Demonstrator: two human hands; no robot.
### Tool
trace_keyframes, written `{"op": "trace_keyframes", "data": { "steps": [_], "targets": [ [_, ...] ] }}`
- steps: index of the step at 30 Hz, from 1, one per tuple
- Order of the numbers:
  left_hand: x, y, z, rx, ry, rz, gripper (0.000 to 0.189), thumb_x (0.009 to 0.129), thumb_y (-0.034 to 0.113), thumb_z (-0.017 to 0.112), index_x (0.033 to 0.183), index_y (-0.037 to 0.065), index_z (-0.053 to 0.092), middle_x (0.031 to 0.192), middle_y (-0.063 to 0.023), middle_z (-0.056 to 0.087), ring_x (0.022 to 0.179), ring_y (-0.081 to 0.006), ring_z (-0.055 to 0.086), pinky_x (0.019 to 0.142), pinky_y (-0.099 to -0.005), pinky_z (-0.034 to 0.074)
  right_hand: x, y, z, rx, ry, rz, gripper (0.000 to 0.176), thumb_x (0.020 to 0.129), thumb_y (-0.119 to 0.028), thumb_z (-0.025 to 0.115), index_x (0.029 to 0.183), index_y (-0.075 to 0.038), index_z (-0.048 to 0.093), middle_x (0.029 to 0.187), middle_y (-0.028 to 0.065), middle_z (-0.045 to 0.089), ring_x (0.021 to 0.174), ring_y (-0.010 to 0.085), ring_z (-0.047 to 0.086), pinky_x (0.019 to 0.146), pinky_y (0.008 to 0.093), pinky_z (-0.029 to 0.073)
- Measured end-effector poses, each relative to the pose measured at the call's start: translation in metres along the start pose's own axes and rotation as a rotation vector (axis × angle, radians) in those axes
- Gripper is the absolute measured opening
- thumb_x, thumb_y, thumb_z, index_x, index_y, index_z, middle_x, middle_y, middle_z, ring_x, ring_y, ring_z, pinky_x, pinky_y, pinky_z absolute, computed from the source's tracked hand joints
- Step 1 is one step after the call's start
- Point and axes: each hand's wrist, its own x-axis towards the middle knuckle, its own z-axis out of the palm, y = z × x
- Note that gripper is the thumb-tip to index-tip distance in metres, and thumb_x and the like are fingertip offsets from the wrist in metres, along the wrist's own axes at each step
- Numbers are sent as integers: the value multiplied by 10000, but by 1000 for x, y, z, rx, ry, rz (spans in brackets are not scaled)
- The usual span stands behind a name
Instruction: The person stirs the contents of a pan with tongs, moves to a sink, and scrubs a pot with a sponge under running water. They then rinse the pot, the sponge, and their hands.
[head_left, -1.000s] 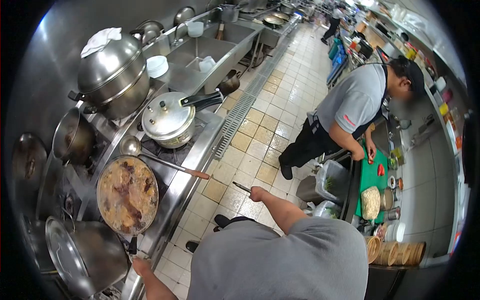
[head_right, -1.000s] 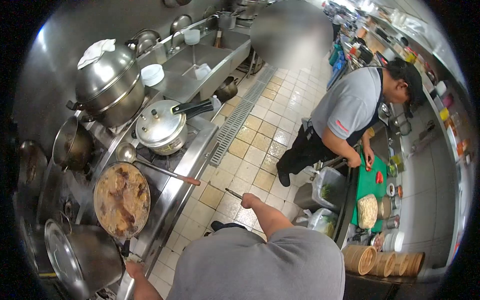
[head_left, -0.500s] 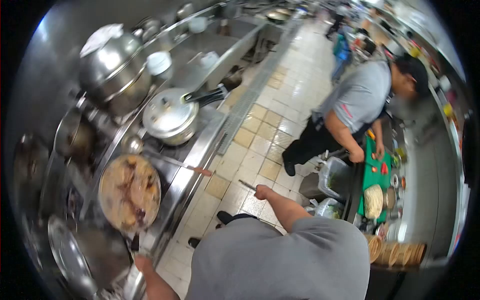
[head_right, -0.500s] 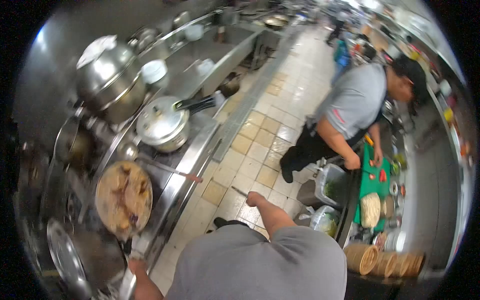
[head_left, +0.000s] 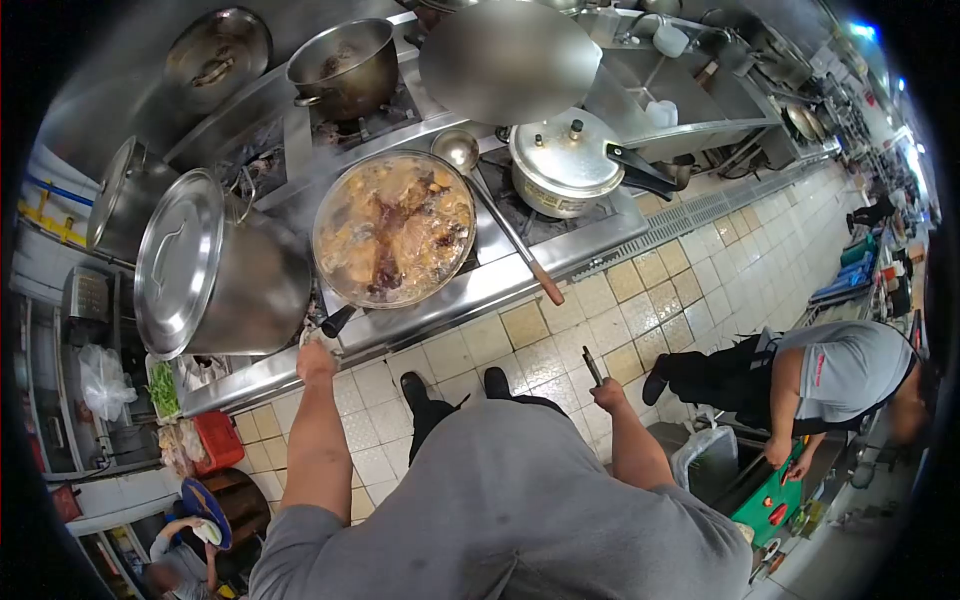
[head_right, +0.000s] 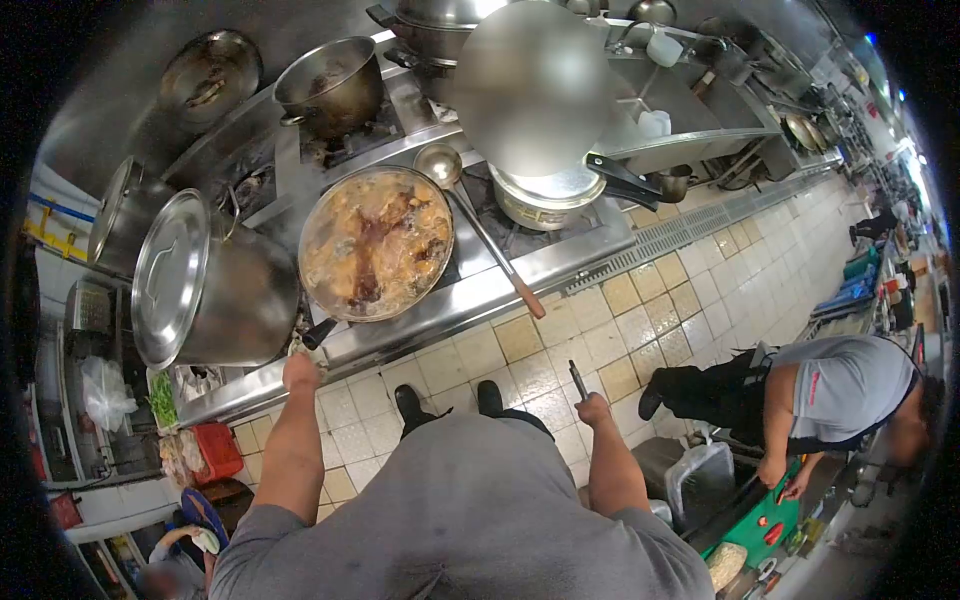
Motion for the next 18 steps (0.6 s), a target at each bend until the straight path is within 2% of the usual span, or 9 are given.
{"op": "trace_keyframes", "data": {
  "steps": [3, 5, 6, 8, 9, 12, 14, 18],
  "targets": [
    [-10, 5, -10, -10, 2, -5, 306, 1022, 217, 511, 1185, 56, 714, 1205, -194, 728, 1131, -367, 704, 948, -473, 587, -1, 2, -3, 1, 29, 11, 451, 825, -345, 790, 1102, 2, 708, 1150, 261, 721, 1130, 410, 682, 970, 458, 547],
    [-10, 5, -12, -13, -4, -1, 300, 1014, 217, 522, 1176, 56, 717, 1197, -192, 731, 1125, -366, 706, 944, -470, 588, -2, -1, -6, 42, 142, -40, 340, 839, -272, 772, 978, 30, 705, 892, 229, 746, 824, 341, 743, 709, 462, 581],
    [-10, 6, -13, -16, -8, 3, 294, 1007, 217, 533, 1168, 56, 719, 1189, -189, 733, 1120, -366, 708, 941, -467, 589, 7, 4, -2, 45, 144, -40, 340, 839, -272, 772, 978, 30, 705, 892, 229, 746, 824, 341, 743, 709, 462, 581],
    [-8, 6, -10, -10, -1, 19, 294, 1010, 212, 525, 1160, 57, 724, 1181, -187, 736, 1115, -363, 710, 935, -462, 591, 32, 27, 11, 152, 172, -24, 317, 838, -255, 768, 966, 26, 693, 817, 195, 727, 691, 299, 714, 591, 449, 552],
    [-6, 3, -8, -5, 8, 24, 295, 1014, 208, 517, 1151, 58, 730, 1173, -184, 739, 1110, -360, 712, 929, -457, 593, 34, 29, 13, 138, 243, -68, 301, 837, -243, 766, 937, 28, 685, 713, 153, 684, 591, 262, 663, 519, 426, 514],
    [7, -8, 11, 43, 62, 75, 305, 1025, 195, 495, 1145, 51, 736, 1165, -182, 742, 1102, -360, 715, 919, -456, 595, 54, 51, 26, 255, 284, -127, 277, 841, -234, 763, 898, 21, 671, 659, 123, 651, 535, 237, 629, 469, 411, 482],
    [6, -8, 10, 61, 73, 77, 320, 1039, 192, 475, 1142, 40, 736, 1168, -192, 739, 1098, -360, 717, 918, -465, 592, 28, 36, 10, 428, 181, -24, 261, 857, -228, 761, 860, 10, 655, 628, 101, 631, 484, 211, 587, 424, 396, 443],
    [-5, -2, -1, -70, 65, -21, 388, 1085, 256, 428, 1134, 33, 742, 1163, -212, 738, 1098, -365, 718, 925, -475, 586, 22, 42, 10, 388, 165, 12, 245, 882, -215, 750, 833, -1, 643, 631, 90, 628, 457, 193, 557, 394, 386, 414]
  ]
}}
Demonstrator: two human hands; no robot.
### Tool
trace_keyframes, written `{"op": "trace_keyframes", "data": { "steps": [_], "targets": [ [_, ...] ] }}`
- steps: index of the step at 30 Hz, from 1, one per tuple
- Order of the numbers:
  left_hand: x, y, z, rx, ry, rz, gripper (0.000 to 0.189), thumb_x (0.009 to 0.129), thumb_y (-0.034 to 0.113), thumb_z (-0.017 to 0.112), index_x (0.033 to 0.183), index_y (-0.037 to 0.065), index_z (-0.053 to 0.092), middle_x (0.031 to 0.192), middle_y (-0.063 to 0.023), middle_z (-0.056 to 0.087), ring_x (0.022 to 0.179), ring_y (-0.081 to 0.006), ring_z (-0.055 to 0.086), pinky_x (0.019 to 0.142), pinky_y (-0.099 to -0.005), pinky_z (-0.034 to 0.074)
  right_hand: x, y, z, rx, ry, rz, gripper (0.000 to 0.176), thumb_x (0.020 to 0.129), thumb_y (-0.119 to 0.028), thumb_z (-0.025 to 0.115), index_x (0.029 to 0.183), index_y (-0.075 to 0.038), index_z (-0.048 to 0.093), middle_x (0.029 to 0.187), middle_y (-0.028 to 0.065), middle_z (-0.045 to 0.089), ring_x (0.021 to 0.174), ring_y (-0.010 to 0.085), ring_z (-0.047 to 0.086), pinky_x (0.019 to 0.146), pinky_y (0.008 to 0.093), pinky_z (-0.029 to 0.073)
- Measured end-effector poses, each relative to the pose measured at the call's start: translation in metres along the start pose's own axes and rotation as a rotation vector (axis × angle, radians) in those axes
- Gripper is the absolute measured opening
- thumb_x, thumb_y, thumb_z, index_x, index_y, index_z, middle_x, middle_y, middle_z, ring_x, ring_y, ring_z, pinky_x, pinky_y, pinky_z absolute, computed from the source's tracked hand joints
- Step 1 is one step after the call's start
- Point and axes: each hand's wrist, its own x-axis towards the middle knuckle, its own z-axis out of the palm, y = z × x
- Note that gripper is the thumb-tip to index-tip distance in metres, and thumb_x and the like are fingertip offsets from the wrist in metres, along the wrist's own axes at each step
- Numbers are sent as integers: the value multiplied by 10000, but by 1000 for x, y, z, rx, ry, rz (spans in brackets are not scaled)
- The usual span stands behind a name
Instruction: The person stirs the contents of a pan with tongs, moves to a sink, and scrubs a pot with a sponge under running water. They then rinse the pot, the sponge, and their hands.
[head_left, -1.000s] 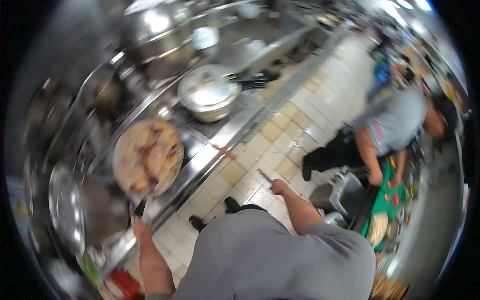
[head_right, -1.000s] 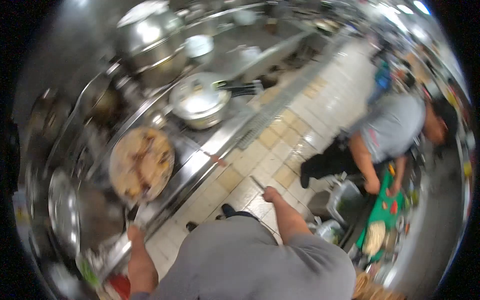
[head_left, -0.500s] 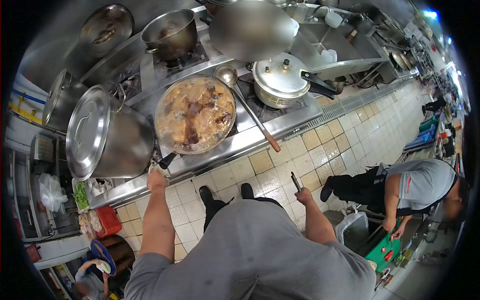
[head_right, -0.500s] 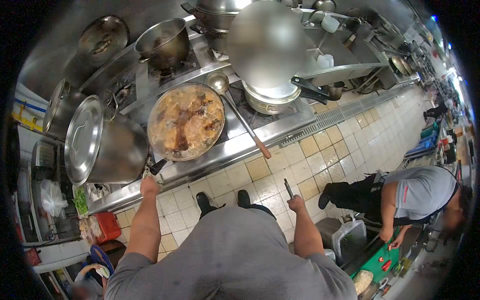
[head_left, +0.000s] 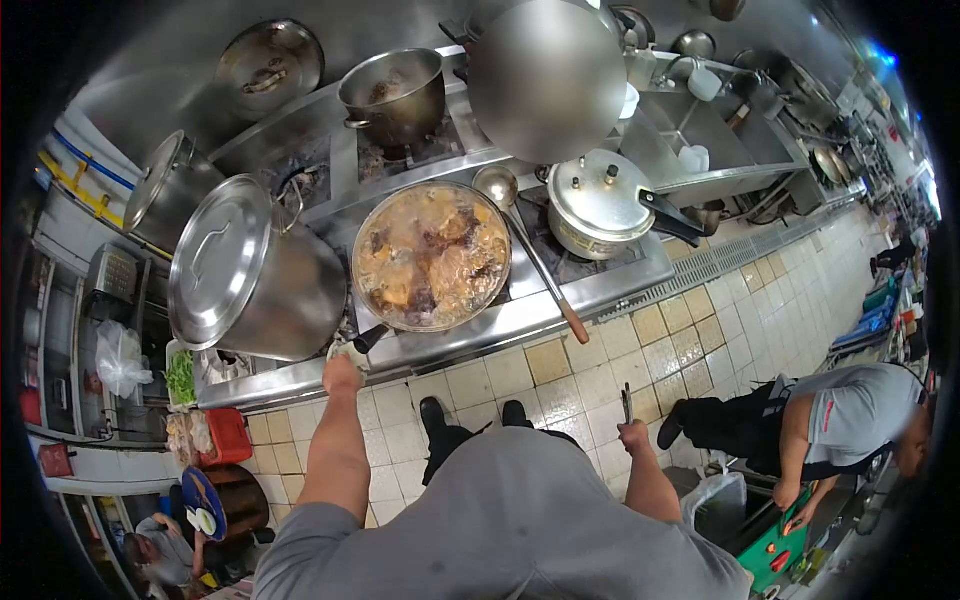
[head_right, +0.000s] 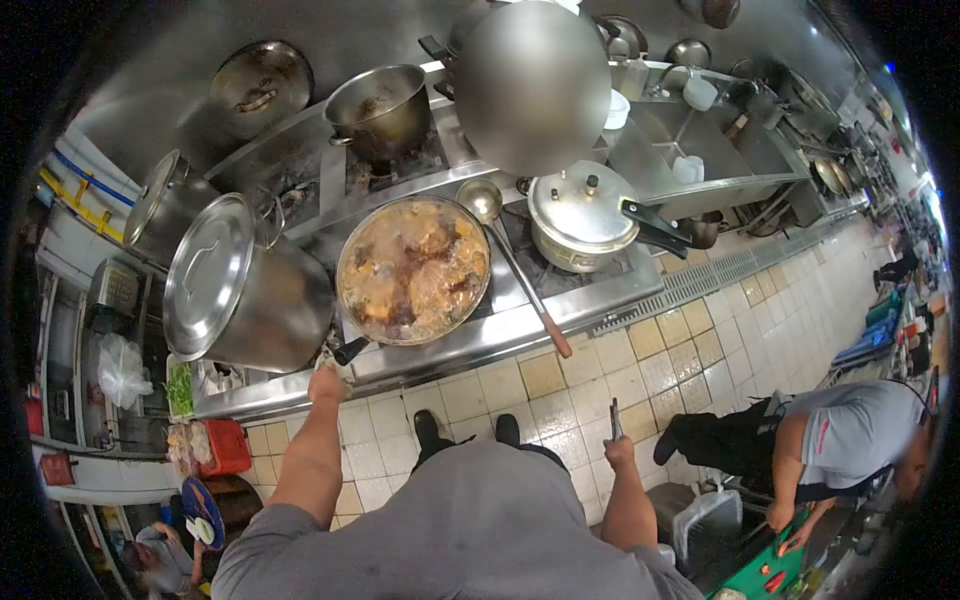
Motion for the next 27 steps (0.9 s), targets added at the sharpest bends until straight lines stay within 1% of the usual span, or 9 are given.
{"op": "trace_keyframes", "data": {
  "steps": [9, 12, 13, 14, 15, 16, 21, 23, 27],
  "targets": [
    [6, -1, 9, -15, 16, -12, 368, 1069, 294, 480, 1114, 48, 750, 1179, -190, 740, 1117, -378, 709, 946, -469, 584, -9, 3, -7, -29, 16, -10, 254, 900, -207, 737, 837, 22, 650, 661, 129, 651, 492, 235, 586, 426, 388, 443],
    [51, -45, 50, 212, -2, 428, 333, 936, 365, 683, 1026, 54, 761, 1031, -164, 774, 936, -335, 752, 825, -465, 600, 2, 24, 4, -250, 147, -340, 327, 865, -271, 752, 798, 45, 699, 723, 216, 696, 621, 389, 662, 575, 457, 524],
    [73, -62, 66, 290, 64, 614, 414, 869, 398, 745, 1012, 9, 746, 964, -176, 767, 870, -349, 746, 783, -483, 590, -10, 17, -1, -198, 215, -244, 327, 865, -271, 752, 798, 45, 699, 723, 216, 696, 621, 389, 662, 575, 457, 524],
    [89, -75, 78, 374, 153, 794, 512, 802, 431, 806, 998, -36, 731, 896, -188, 761, 804, -363, 739, 741, -501, 581, -16, -1, -4, -248, 129, -98, 410, 860, -370, 753, 906, 37, 729, 930, 247, 709, 839, 402, 682, 752, 463, 542],
    [81, -62, 80, -283, 91, 147, 578, 767, 454, 822, 1049, -42, 733, 910, -205, 762, 830, -382, 741, 753, -533, 575, -19, -14, -6, -284, 21, 28, 522, 855, -468, 754, 1015, 29, 759, 1136, 277, 722, 1057, 416, 702, 930, 468, 559],
    [71, -55, 72, -182, 225, 29, 660, 753, 439, 835, 1208, -21, 709, 1019, -212, 763, 931, -388, 737, 838, -505, 572, -21, -17, -6, -287, -11, 4, 564, 864, -478, 754, 1091, 38, 738, 1119, 276, 728, 1075, 424, 699, 943, 453, 561],
    [18, -35, 56, -512, 318, 3, 811, 775, 263, 864, 1482, 29, 543, 1366, -245, 654, 1192, -404, 662, 1026, -467, 510, -52, -22, -10, -24, 22, 140, 580, 868, -462, 757, 1120, 60, 738, 1150, 290, 719, 1098, 409, 701, 954, 447, 559],
    [19, -44, 62, -560, 316, -13, 812, 787, 266, 860, 1490, 25, 532, 1370, -246, 650, 1195, -403, 662, 1029, -468, 510, -59, -10, -4, -19, -32, 183, 583, 895, -467, 748, 1171, 46, 722, 1230, 275, 700, 1165, 398, 679, 995, 438, 550],
    [6, -46, 61, -604, 398, -65, 820, 818, 337, 844, 1509, 41, 515, 1369, -252, 647, 1183, -439, 658, 1012, -496, 517, -68, 24, 14, 63, 17, 226, 631, 885, -522, 740, 1108, 68, 739, 1154, 299, 714, 1123, 403, 693, 961, 449, 549]
  ]
}}
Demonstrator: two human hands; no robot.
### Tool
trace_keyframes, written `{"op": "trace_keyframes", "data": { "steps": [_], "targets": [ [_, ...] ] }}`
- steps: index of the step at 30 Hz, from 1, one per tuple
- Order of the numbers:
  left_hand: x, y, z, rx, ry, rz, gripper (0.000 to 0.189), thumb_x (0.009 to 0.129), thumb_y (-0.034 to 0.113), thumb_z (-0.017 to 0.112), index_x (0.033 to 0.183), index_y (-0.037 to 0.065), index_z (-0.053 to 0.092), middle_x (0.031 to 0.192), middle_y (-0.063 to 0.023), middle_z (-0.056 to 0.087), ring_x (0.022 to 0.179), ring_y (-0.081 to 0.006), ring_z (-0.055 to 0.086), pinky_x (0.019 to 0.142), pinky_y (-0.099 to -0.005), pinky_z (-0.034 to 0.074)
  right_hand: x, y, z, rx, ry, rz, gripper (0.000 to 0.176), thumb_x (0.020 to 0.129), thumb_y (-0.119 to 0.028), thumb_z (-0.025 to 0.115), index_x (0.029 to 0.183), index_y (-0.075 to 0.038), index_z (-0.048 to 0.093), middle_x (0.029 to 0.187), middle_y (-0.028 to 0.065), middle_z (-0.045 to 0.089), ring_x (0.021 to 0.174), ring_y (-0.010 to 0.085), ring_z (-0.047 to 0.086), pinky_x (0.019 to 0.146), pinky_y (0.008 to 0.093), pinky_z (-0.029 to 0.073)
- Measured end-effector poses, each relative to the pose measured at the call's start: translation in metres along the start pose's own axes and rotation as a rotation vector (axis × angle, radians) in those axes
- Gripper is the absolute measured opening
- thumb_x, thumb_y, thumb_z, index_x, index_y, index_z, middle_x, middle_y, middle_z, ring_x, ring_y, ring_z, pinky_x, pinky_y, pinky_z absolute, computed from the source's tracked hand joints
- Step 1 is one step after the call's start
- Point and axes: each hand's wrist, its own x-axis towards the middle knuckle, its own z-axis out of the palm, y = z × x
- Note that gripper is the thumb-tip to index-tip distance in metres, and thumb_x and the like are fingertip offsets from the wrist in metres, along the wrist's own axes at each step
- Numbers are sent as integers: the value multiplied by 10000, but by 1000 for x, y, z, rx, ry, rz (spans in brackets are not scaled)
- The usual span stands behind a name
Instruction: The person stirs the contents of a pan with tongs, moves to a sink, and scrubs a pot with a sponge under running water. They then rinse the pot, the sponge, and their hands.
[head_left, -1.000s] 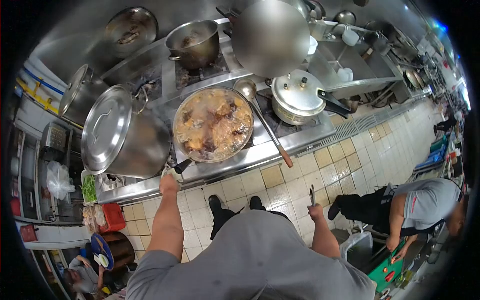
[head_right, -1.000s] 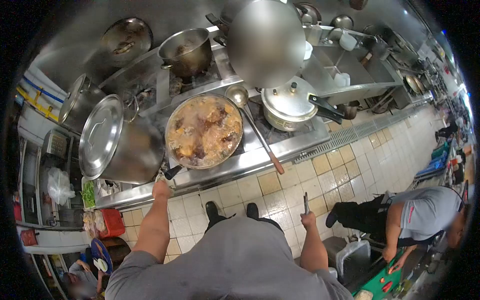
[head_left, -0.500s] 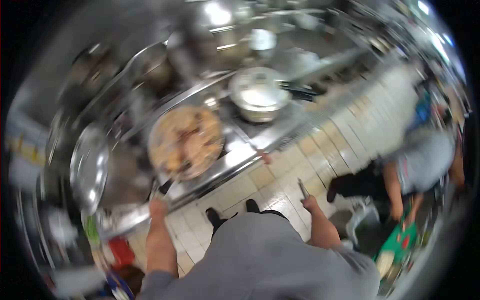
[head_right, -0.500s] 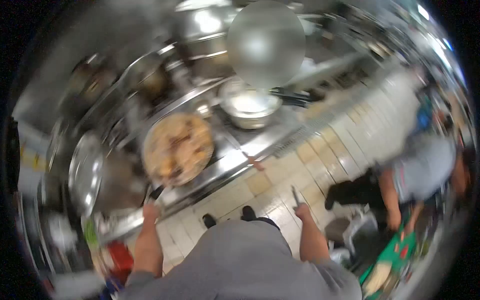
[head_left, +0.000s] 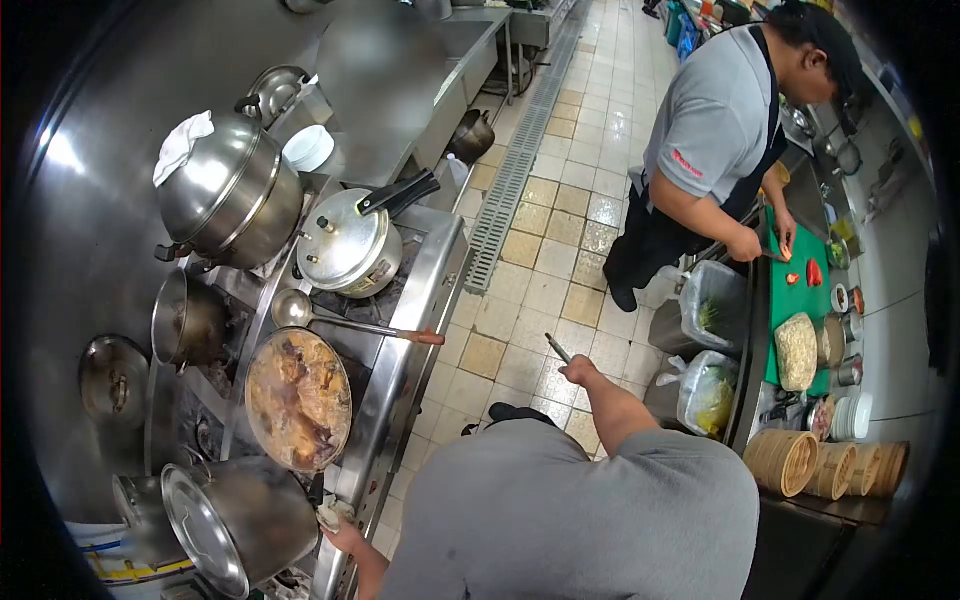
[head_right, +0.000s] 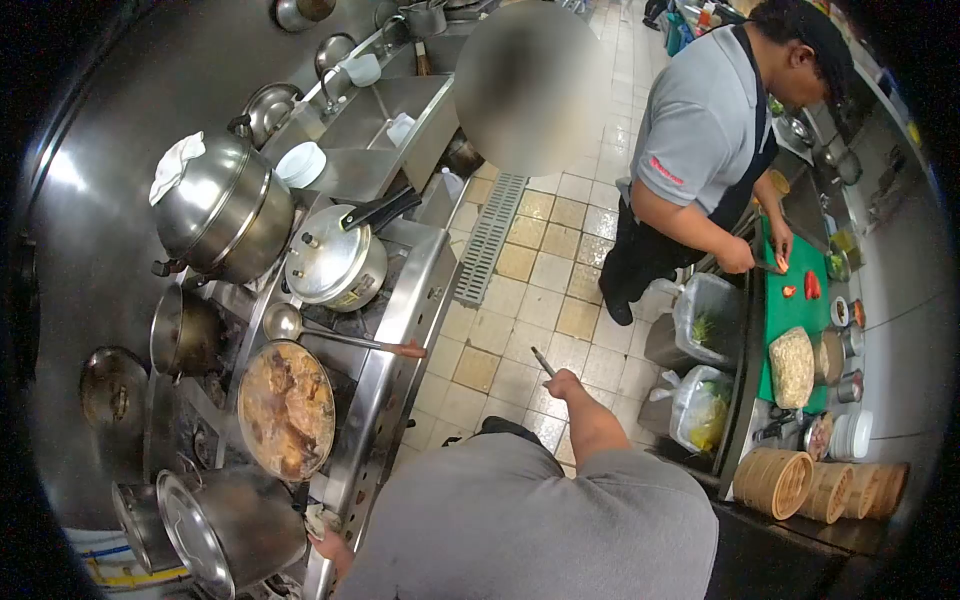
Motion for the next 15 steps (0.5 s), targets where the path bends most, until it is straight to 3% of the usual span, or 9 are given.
{"op": "trace_keyframes", "data": {
  "steps": [3, 4, 5, 6, 8, 9, 11, 13, 15],
  "targets": [
    [-6, -3, 4, 54, 77, -16, 827, 818, 420, 829, 1512, 87, 527, 1310, -259, 675, 1138, -460, 667, 985, -518, 524, -7, 1, -1, 133, 48, 54, 661, 908, -535, 710, 1156, 79, 712, 1170, 297, 712, 1139, 413, 684, 968, 452, 544],
    [-9, -20, 1, 178, 125, -25, 829, 819, 470, 816, 1514, 117, 534, 1274, -264, 690, 1110, -468, 673, 968, -530, 528, -7, -7, 5, 121, 210, -47, 623, 960, -533, 646, 1095, 73, 697, 1110, 312, 710, 1077, 419, 694, 929, 469, 539],
    [-11, -37, 4, 19, 94, 10, 819, 826, 535, 784, 1515, 165, 541, 1220, -263, 710, 1069, -471, 682, 935, -545, 535, -3, -19, 9, 77, 170, -84, 623, 960, -533, 646, 1095, 73, 697, 1110, 312, 710, 1077, 419, 694, 929, 469, 539],
    [-26, -22, -5, 130, 48, -123, 790, 839, 522, 775, 1519, 194, 540, 1264, -254, 696, 1083, -469, 680, 939, -555, 529, -10, -44, 1, 154, 251, -206, 570, 988, -509, 615, 1054, 54, 673, 1040, 306, 703, 1012, 417, 697, 873, 485, 534],
    [-41, -40, 10, 145, 200, 23, 753, 872, 352, 791, 1522, 92, 516, 1344, -257, 657, 1155, -428, 672, 993, -496, 522, -47, -106, -19, 311, 302, -444, 470, 1029, -456, 572, 1028, 10, 631, 912, 292, 680, 903, 451, 682, 797, 523, 524],
    [-58, -34, 3, 136, 158, 45, 746, 874, 314, 795, 1507, 35, 515, 1357, -265, 648, 1220, -417, 645, 1021, -471, 513, -67, -138, -29, 387, 283, -558, 417, 1040, -429, 561, 1043, -15, 615, 853, 284, 664, 859, 486, 664, 776, 545, 517],
    [-89, -18, -14, 87, 29, -156, 736, 865, 293, 806, 1486, 9, 531, 1365, -268, 642, 1263, -414, 621, 1057, -463, 494, -94, -199, -39, 348, 213, -729, 312, 1040, -354, 567, 1065, -46, 604, 814, 262, 640, 818, 484, 647, 743, 558, 502],
    [-111, -46, 1, 131, -195, -8, 738, 859, 317, 808, 1469, -4, 545, 1368, -274, 637, 1281, -397, 612, 1088, -444, 480, -125, -259, -43, 134, 178, -762, 305, 1022, -333, 587, 1095, -37, 606, 902, 252, 655, 899, 469, 646, 787, 557, 511],
    [-131, -57, 4, 280, -554, -131, 738, 857, 356, 806, 1456, -1, 562, 1396, -278, 617, 1279, -390, 616, 1100, -439, 477, -128, -299, -18, 112, 335, -993, 329, 1007, -332, 605, 1140, -31, 612, 1053, 240, 655, 1009, 446, 632, 850, 549, 515]
  ]
}}
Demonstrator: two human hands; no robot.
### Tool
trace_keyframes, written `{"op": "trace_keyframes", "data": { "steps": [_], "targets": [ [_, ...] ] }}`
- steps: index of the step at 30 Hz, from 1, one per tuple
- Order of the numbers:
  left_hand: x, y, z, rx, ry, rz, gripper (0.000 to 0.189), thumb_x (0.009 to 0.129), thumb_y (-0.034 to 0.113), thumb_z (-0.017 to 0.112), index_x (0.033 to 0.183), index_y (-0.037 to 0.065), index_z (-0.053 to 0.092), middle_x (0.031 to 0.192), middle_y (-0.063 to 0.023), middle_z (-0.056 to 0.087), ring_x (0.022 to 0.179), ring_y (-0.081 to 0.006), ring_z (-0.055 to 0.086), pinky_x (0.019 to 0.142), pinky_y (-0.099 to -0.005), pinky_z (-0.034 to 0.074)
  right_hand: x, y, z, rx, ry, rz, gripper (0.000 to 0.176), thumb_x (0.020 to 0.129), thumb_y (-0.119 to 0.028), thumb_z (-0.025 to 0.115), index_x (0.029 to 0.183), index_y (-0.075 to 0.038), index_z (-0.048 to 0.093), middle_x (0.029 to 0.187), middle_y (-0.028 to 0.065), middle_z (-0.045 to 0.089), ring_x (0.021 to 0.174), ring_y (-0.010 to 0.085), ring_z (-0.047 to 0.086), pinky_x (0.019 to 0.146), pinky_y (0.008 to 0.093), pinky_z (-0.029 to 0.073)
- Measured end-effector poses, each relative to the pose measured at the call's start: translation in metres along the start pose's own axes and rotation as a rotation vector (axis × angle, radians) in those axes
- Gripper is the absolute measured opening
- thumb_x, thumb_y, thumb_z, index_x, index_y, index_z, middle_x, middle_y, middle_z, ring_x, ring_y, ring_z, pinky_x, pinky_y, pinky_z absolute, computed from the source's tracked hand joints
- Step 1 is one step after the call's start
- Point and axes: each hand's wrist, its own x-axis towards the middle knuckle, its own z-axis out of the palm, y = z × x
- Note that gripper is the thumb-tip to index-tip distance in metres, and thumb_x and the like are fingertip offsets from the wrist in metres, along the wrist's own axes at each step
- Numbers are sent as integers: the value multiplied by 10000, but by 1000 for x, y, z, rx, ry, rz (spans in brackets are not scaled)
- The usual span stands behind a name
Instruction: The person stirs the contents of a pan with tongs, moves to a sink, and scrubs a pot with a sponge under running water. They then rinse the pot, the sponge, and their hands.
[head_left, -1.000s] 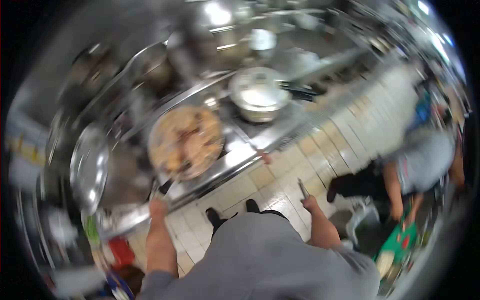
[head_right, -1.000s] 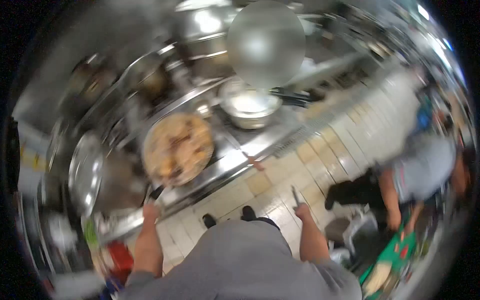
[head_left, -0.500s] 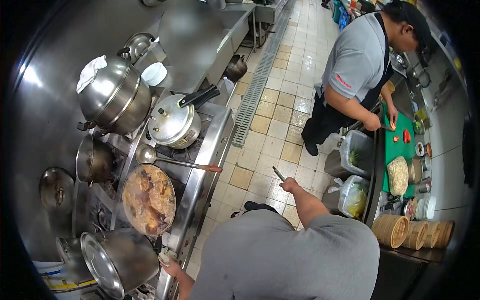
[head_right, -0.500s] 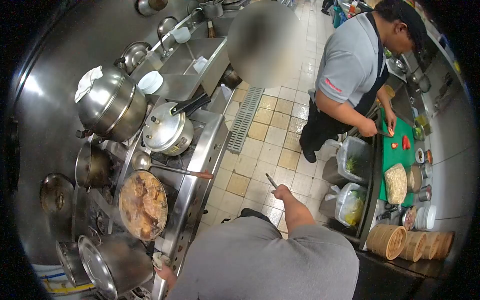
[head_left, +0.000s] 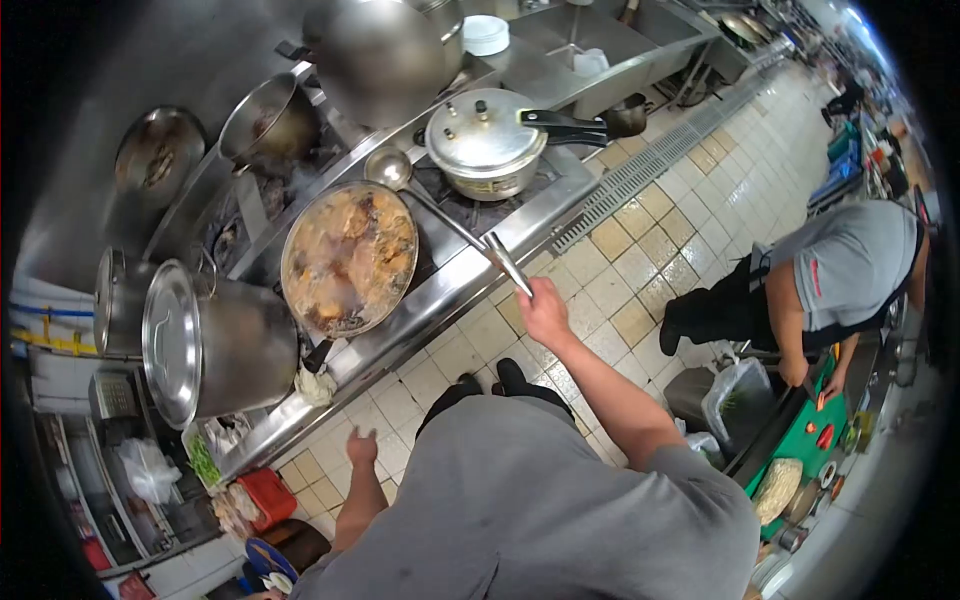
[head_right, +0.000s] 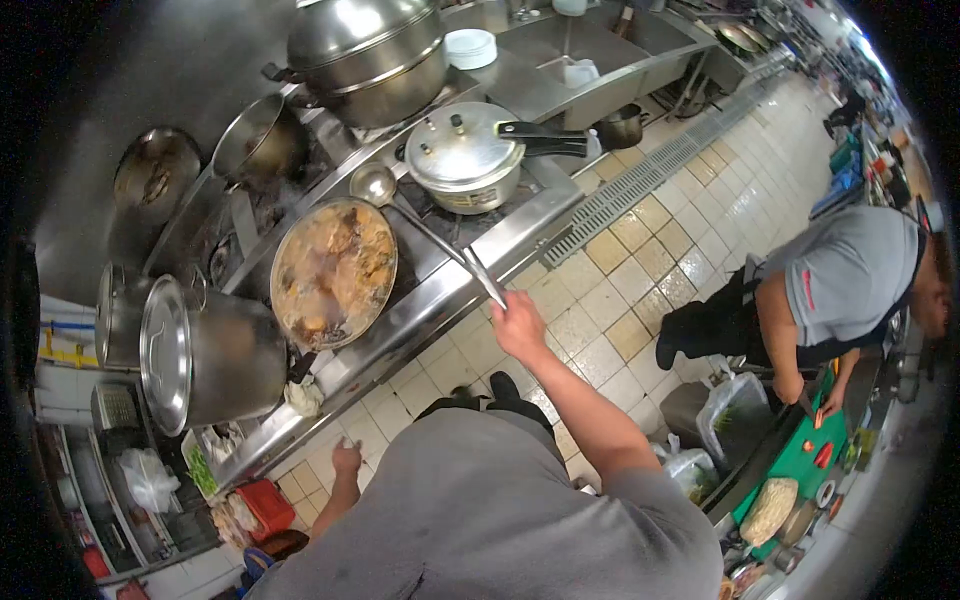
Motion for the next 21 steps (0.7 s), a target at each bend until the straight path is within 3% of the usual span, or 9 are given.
{"op": "trace_keyframes", "data": {
  "steps": [2, 4, 6, 8, 10, 13, 17, 19, 21],
  "targets": [
    [13, -43, 38, -63, -303, 26, 735, 850, 392, 804, 1441, 14, 584, 1409, -286, 603, 1312, -395, 590, 1109, -432, 471, 25, -32, 21, -6, -55, 28, 345, 1003, -332, 612, 1155, -23, 615, 1106, 240, 645, 1043, 445, 620, 878, 544, 513],
    [-5, -55, 45, 206, -419, 481, 712, 859, 399, 799, 1426, 16, 602, 1323, -268, 671, 1071, -349, 715, 919, -421, 576, 30, -52, 41, -23, -105, 66, 361, 998, -332, 619, 1170, -15, 617, 1160, 241, 634, 1076, 445, 608, 906, 538, 512],
    [-46, -37, 39, -165, -453, 0, 701, 886, 404, 786, 1444, 26, 595, 1095, -207, 761, 566, -169, 618, 522, -352, 537, 36, -51, 61, -24, 45, -7, 298, 987, -273, 645, 1106, 0, 637, 1066, 254, 627, 1039, 456, 600, 874, 540, 500],
    [-45, -60, 55, -116, -507, 99, 706, 883, 412, 790, 1438, 20, 599, 1094, -218, 758, 633, -210, 669, 554, -367, 556, 33, -51, 60, -10, 31, -62, 307, 985, -246, 656, 1174, -4, 642, 1079, 261, 633, 1033, 458, 607, 888, 520, 500],
    [-63, -58, 55, -218, -532, -113, 715, 882, 426, 789, 1431, 9, 602, 1096, -226, 753, 700, -240, 711, 606, -380, 585, 25, -46, 44, 127, -38, 54, 332, 999, -274, 645, 1141, 24, 615, 1129, 269, 627, 1060, 443, 609, 942, 511, 485],
    [-73, -26, 52, 59, -451, 189, 687, 850, 476, 754, 1323, -16, 674, 1296, -265, 681, 1264, -382, 627, 1103, -426, 486, 23, -26, 6, 237, 88, -2, 277, 1045, -238, 588, 1128, 26, 588, 1056, 199, 620, 977, 321, 604, 878, 446, 489],
    [-94, 124, 1, -200, -559, 262, 518, 900, 373, 753, 1308, 57, 698, 1116, -195, 761, 1009, -310, 744, 908, -398, 576, 51, 23, -52, 444, 316, 216, 208, 1088, -226, 523, 1100, -19, 544, 894, 52, 522, 790, 156, 512, 723, 327, 444],
    [-106, 211, -13, -226, -404, 541, 455, 952, 304, 727, 1349, 87, 681, 870, -120, 768, 754, -193, 720, 770, -341, 572, 72, 33, -80, 534, 342, 243, 196, 1094, -230, 511, 1091, -36, 538, 864, 28, 495, 753, 127, 489, 697, 306, 427],
    [-128, 321, -38, -345, -547, 628, 407, 973, 216, 715, 1364, 111, 677, 865, -82, 747, 732, -116, 639, 739, -305, 545, 104, 30, -121, 617, 468, 138, 209, 1100, -257, 494, 1083, -54, 542, 851, 25, 514, 733, 102, 484, 690, 295, 429]
  ]
}}
